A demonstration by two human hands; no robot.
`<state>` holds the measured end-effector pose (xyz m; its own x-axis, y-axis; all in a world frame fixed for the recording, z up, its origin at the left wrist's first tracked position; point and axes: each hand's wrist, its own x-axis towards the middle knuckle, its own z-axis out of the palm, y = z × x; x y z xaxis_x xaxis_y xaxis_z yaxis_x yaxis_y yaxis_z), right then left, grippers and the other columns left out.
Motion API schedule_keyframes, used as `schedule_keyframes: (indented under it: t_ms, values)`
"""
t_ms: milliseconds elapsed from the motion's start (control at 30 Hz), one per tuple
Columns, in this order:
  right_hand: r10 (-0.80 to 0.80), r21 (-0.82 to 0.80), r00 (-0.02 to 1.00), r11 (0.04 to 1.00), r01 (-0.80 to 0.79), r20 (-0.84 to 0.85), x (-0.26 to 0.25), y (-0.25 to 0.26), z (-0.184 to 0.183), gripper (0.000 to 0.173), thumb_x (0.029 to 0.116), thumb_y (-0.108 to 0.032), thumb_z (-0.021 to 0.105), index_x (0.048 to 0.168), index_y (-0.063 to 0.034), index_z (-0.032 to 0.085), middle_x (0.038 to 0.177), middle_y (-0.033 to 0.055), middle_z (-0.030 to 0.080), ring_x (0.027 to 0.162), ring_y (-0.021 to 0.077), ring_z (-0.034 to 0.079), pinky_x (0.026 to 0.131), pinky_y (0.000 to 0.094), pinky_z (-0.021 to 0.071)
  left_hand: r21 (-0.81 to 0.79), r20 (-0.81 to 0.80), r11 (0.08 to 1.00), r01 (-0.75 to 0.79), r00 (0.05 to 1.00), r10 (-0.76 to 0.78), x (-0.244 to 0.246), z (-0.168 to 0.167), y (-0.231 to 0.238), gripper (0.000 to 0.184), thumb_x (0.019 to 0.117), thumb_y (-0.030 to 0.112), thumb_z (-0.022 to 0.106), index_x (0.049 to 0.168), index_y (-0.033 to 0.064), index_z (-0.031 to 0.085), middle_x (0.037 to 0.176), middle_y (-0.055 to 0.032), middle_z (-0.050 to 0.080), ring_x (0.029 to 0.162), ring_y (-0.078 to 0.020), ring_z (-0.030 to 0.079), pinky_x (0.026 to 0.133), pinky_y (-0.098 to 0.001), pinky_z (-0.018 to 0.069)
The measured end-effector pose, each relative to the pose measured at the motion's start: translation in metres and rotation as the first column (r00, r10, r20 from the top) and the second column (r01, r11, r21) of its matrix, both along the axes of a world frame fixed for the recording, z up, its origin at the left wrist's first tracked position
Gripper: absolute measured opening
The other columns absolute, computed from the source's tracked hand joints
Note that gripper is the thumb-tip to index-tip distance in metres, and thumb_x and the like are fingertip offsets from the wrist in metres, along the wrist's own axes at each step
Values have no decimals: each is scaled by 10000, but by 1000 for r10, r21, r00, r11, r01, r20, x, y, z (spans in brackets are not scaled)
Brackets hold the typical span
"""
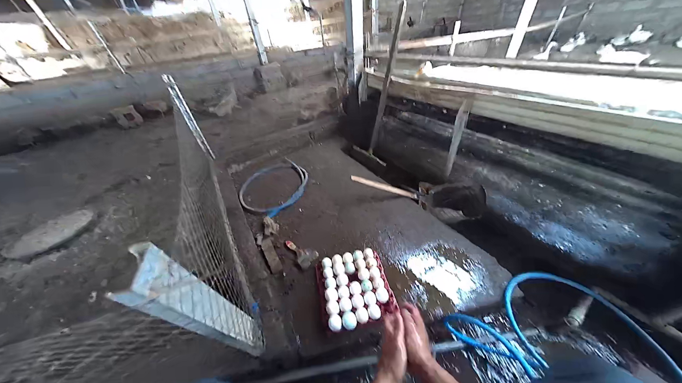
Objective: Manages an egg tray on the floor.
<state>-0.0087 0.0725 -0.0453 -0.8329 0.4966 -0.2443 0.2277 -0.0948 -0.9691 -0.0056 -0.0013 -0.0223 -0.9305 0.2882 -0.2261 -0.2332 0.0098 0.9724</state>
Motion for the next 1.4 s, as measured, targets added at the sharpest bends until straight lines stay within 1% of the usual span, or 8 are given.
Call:
schedule_keyframes:
  t_ms: [333,433,533,667,800,967,1300,1400]
  values:
    - [98,-16,995,995,-98,-5,11,-14,12,456,1018,-161,452,1420,53,474,1326,223,600,1193,222,607,1012,392,505,-23,197,998,56,979,-50,-4,38,-13,748,1090,366,-42,1438,-104,425,1421,-272,503,1263,-274,533,1092,-390,417]
    - [37,-50,999,998,-35,35,-3,-2,0,459,1029,-149,447,1447,41,433,1310,236,588,1144,257,606,960,433,517,-21,167,994,103,981,-98,-2,10,-18,787,1063,515,-36,1502,9,377,1133,-153,609,726,-128,594,570,-282,506]
    - [35,-42,998,999,-33,48,5,-15,8,412,1048,-154,440,1409,40,481,1275,214,616,1121,229,623,951,401,525,43,146,994,96,984,-102,-4,16,-23,800,1070,463,-37,1510,-69,366,1530,-265,416,1350,-247,482,1112,-385,402]
    - [32,-72,997,997,-27,67,-2,-6,2,468,1034,-152,460,1468,17,412,1388,242,547,1207,275,589,989,451,511,-23,233,996,91,969,-84,-3,13,-22,771,1068,518,-38,1511,53,388,1164,-149,595,711,-111,577,558,-262,490]
    - [61,46,998,997,-61,9,14,-19,11,454,1014,-175,456,1403,55,481,1301,231,606,1172,246,613,992,418,513,83,117,993,81,989,-90,-5,11,-24,813,1067,434,-37,1427,-124,433,1465,-312,459,1327,-297,496,1104,-414,402]
    - [130,-202,972,975,-89,197,-9,9,9,385,1107,-246,320,1318,-9,538,1087,161,644,952,224,640,836,422,544,116,311,987,113,939,-144,-10,12,-28,611,1111,382,48,1394,39,468,793,-49,553,457,-85,424,394,-230,384]
    - [18,1,999,1000,-18,44,4,-11,26,387,1077,-161,354,1333,45,559,1255,209,639,1166,243,611,1006,434,491,-33,55,994,106,993,-104,-8,2,-19,487,1122,231,239,1463,-50,442,1463,-216,502,1327,-224,509,1131,-394,402]
    - [-52,-109,982,991,72,181,-4,-4,16,352,1093,-204,418,1351,5,534,1206,216,640,1079,279,629,920,478,520,-162,52,986,39,998,-31,-4,-8,-14,396,1100,257,291,1186,13,591,887,-54,592,673,-93,552,568,-275,480]
